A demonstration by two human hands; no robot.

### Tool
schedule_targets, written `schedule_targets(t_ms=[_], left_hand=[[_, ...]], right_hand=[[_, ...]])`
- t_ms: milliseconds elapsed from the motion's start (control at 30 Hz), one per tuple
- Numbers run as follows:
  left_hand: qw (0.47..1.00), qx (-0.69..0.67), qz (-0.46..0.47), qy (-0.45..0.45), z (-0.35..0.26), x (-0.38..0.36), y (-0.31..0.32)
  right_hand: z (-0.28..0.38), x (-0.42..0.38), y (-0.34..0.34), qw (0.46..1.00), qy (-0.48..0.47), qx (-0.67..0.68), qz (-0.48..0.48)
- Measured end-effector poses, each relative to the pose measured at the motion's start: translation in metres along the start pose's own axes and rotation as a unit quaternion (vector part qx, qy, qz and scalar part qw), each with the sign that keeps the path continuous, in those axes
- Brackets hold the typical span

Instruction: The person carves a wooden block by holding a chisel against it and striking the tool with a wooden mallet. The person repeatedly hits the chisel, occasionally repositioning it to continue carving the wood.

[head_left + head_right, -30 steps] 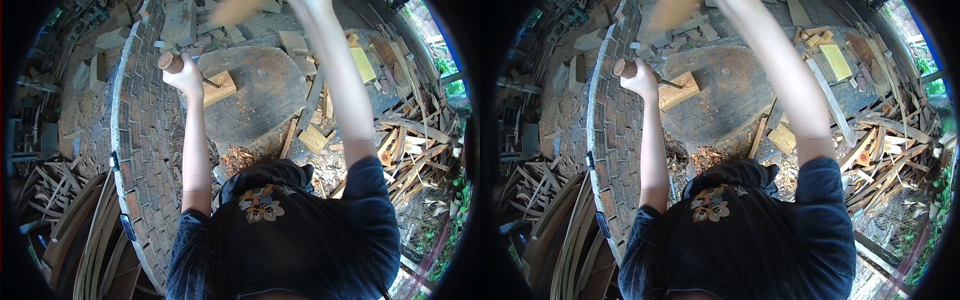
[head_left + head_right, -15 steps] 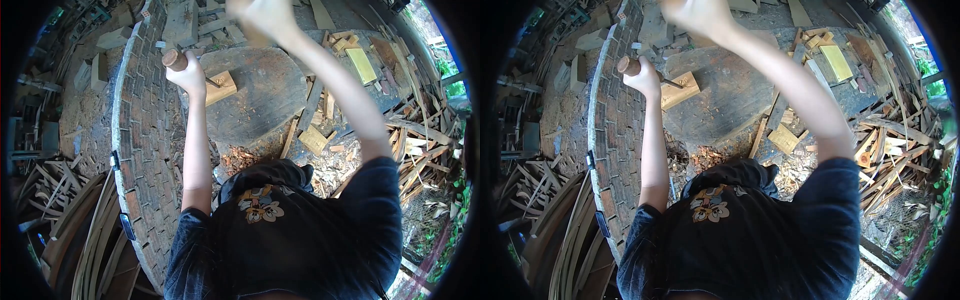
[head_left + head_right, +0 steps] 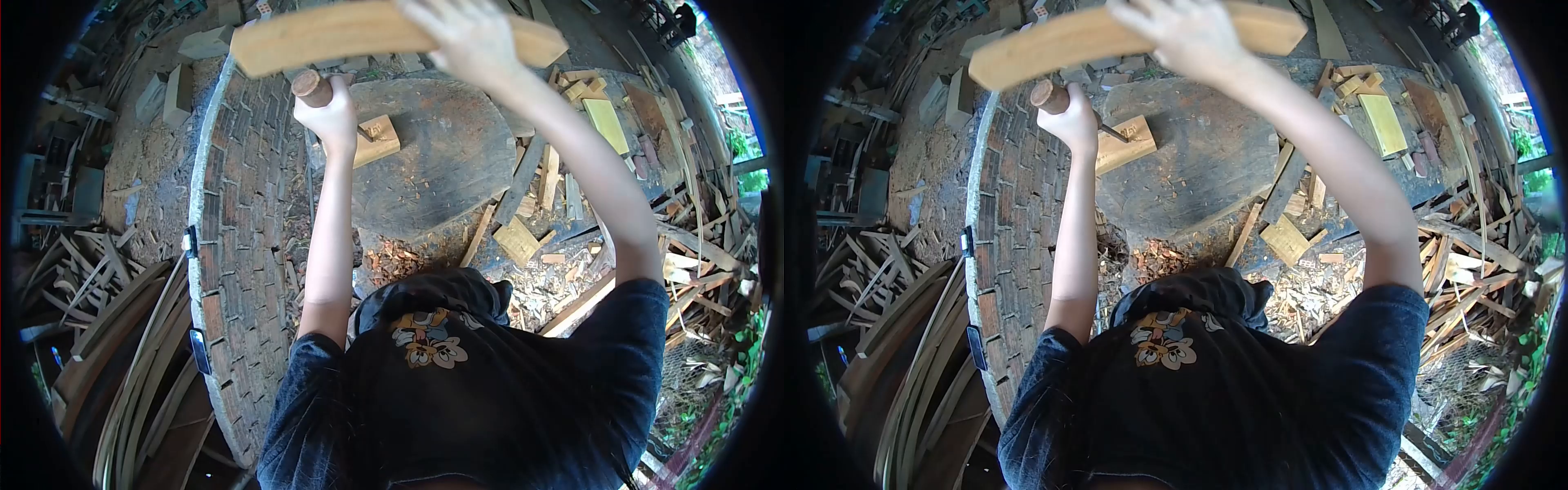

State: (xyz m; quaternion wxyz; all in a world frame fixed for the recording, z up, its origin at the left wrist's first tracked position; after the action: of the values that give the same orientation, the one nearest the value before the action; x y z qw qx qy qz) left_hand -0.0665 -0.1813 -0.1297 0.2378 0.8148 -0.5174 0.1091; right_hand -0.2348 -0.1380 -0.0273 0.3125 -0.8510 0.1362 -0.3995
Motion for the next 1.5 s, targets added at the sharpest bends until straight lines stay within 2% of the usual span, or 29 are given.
schedule_targets(t_ms=[33,100,133,167,200,233,300,333,367,400,433,500,533,567,600,633,700,733,767,833,867,933,1000,1033,1133,1233,1333,1500], left_hand=[[1.0,0.001,-0.002,0.0,0.011,0.003,-0.005],[0.999,0.034,-0.016,-0.007,0.023,0.009,-0.008],[0.999,0.036,-0.017,-0.007,0.024,0.009,-0.008],[0.999,0.03,-0.007,-0.007,0.015,0.007,-0.005],[1.0,0.022,0.003,-0.007,0.01,0.005,-0.002],[1.0,0.022,0.003,-0.008,0.012,0.006,0.0],[0.996,0.059,-0.024,0.067,0.017,0.009,-0.001],[0.996,0.059,-0.021,0.069,0.022,0.011,-0.003],[0.999,0.03,-0.027,0.035,0.028,0.014,-0.006],[0.999,0.001,-0.033,0.0,0.034,0.018,-0.011],[0.999,-0.006,-0.022,-0.045,0.032,0.019,-0.019],[0.996,-0.023,-0.011,-0.082,0.027,0.016,-0.025],[0.996,-0.016,-0.014,-0.085,0.029,0.013,-0.027],[0.998,-0.007,-0.028,-0.061,0.031,0.012,-0.027],[0.998,0.003,-0.041,-0.037,0.033,0.011,-0.027],[0.999,0.003,-0.039,-0.036,0.031,0.011,-0.028],[0.995,-0.016,-0.034,-0.089,0.028,0.009,-0.033],[0.994,-0.01,-0.039,-0.098,0.023,0.007,-0.033],[0.995,-0.009,-0.037,-0.096,0.025,0.008,-0.034],[0.995,-0.036,-0.049,-0.073,0.031,0.014,-0.03],[0.996,-0.04,-0.05,-0.063,0.033,0.015,-0.03],[0.993,-0.058,-0.059,-0.08,0.024,0.012,-0.034],[0.991,-0.085,-0.067,-0.078,0.038,0.016,-0.051],[0.986,-0.077,-0.101,-0.106,0.037,0.015,-0.062],[0.952,-0.211,-0.164,-0.151,0.052,0.012,-0.094],[0.927,-0.184,-0.267,-0.19,0.055,-0.005,-0.101],[0.915,-0.182,-0.298,-0.203,0.059,-0.011,-0.096],[0.922,-0.202,-0.257,-0.21,0.042,0.015,-0.088]], right_hand=[[-0.011,0.006,-0.012,0.998,0.007,-0.053,-0.039],[-0.033,0.02,-0.029,0.975,0.117,-0.038,-0.183],[-0.04,0.025,-0.037,0.934,0.178,0.048,-0.305],[-0.041,0.029,-0.044,0.868,0.237,0.132,-0.417],[-0.037,0.03,-0.046,0.759,0.306,0.287,-0.498],[-0.017,0.03,-0.047,0.65,0.314,0.432,-0.541],[0.005,0.016,-0.018,0.844,0.258,0.302,-0.361],[0.009,0.005,-0.008,0.953,0.124,0.182,-0.209],[0.013,-0.007,0.002,0.998,-0.021,0.051,-0.04],[0.014,-0.009,0.004,0.99,0.05,0.084,-0.103],[0.015,-0.013,0.012,0.99,0.049,0.083,-0.104],[0.01,-0.024,0.038,0.968,0.194,0.152,-0.048],[0.019,-0.03,0.043,0.936,0.275,0.218,0.029],[0.029,-0.037,0.049,0.868,0.359,0.321,0.121],[0.044,-0.054,0.075,0.816,0.386,0.424,0.077],[0.083,-0.079,0.111,0.731,0.473,0.488,0.051],[0.11,-0.109,0.146,0.657,0.531,0.532,0.062],[0.122,-0.119,0.161,0.607,0.566,0.549,0.1],[0.137,-0.132,0.184,0.625,0.588,0.501,0.115],[0.143,-0.125,0.191,0.614,0.574,0.54,0.052],[0.146,-0.124,0.194,0.613,0.575,0.54,0.053],[0.144,-0.112,0.183,0.63,0.598,0.475,0.139],[0.145,-0.116,0.188,0.625,0.594,0.487,0.137],[0.146,-0.121,0.196,0.621,0.591,0.498,0.134],[0.153,-0.133,0.22,0.597,0.598,0.517,0.138],[0.151,-0.135,0.223,0.575,0.586,0.555,0.134],[0.151,-0.134,0.217,0.57,0.591,0.557,0.127],[0.153,-0.134,0.216,0.575,0.604,0.544,0.094]])
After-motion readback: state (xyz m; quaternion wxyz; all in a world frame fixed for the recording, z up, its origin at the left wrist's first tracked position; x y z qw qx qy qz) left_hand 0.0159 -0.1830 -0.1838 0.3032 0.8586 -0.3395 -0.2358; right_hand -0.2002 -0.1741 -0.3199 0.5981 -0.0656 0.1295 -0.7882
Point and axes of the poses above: each hand's wrist, its own x-axis towards the middle knuckle, its own y-axis out of the palm, z = x × y, the point moved 2 cm from there along x, towards the middle knuckle, and after that the axes turned 12 degrees about -y, right-handed, at the moved point
